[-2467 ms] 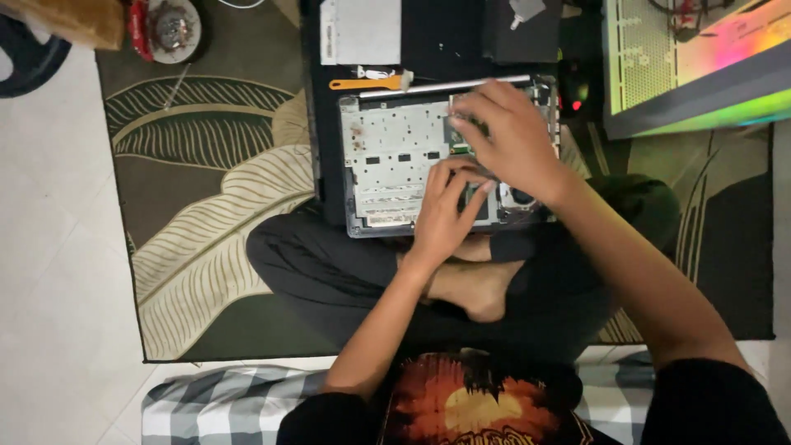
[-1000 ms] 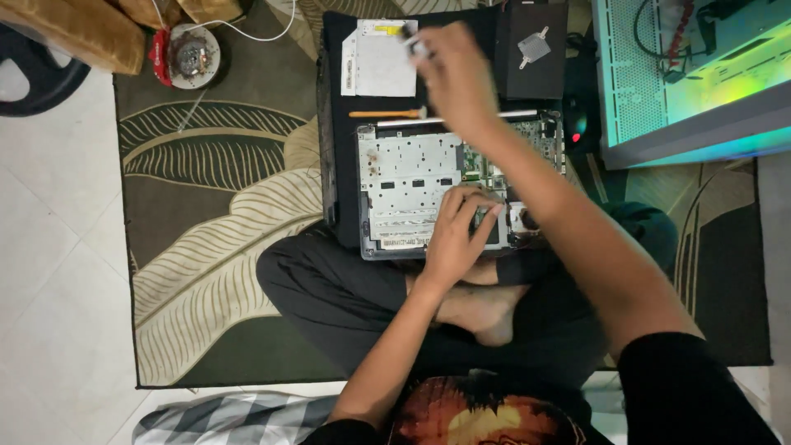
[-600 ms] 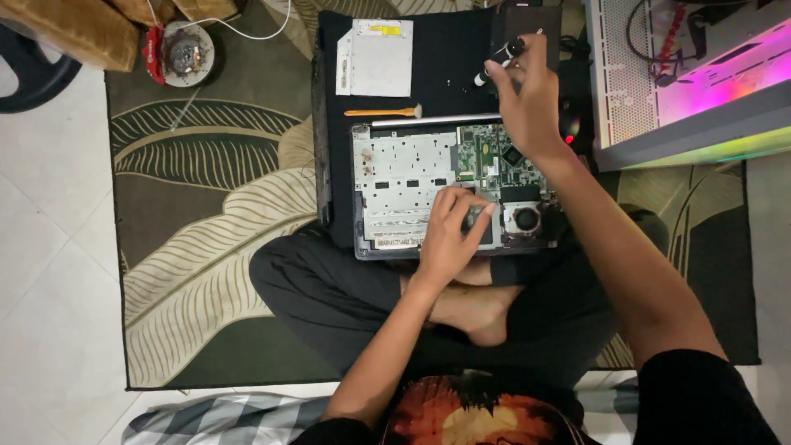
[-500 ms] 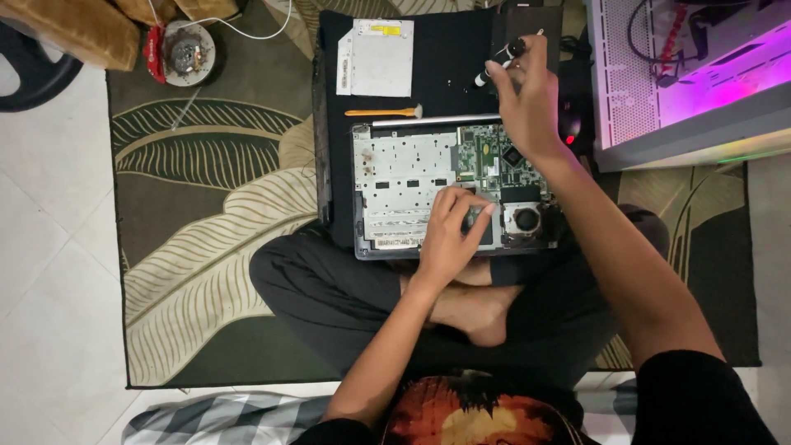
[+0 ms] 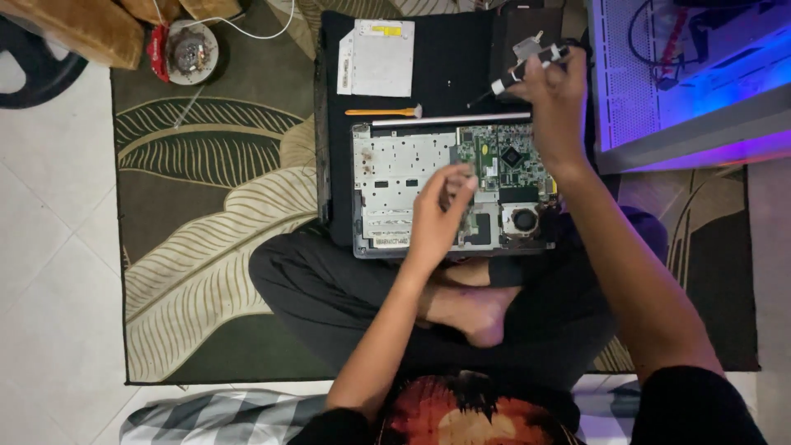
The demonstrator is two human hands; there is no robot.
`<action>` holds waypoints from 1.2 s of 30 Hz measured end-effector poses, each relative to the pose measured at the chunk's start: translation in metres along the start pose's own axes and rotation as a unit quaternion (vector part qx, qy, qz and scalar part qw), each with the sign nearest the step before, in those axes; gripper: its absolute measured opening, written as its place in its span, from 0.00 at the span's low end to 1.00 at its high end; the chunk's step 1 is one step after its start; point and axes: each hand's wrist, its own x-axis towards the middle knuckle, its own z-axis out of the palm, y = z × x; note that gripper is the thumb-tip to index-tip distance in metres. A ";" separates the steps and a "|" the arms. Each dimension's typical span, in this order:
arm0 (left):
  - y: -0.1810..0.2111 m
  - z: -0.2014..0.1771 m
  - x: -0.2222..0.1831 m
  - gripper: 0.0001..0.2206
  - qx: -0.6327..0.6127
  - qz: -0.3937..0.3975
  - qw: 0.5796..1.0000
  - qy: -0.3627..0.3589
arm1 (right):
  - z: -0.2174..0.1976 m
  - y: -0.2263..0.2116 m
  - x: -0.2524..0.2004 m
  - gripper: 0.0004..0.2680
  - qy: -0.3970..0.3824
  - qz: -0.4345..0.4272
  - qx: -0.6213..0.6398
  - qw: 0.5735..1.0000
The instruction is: Disassembling a laptop to remove and replace internal components like the cooling fan and battery using specialized tools.
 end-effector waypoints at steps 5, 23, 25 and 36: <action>0.027 0.000 0.029 0.18 0.019 0.026 0.999 0.024 | -0.011 -0.042 -0.028 0.11 0.025 0.140 0.104 0.984; 0.018 0.032 0.029 0.08 -0.009 0.053 0.998 0.027 | -0.039 -0.038 -0.057 0.12 0.018 0.067 0.163 0.984; 0.017 0.033 0.030 0.08 -0.002 0.050 0.999 0.021 | -0.041 -0.037 -0.058 0.12 0.017 0.069 0.167 0.983; -0.017 -0.017 0.128 0.04 0.381 0.144 0.913 0.035 | -0.054 -0.041 -0.094 0.09 0.159 0.178 0.234 0.943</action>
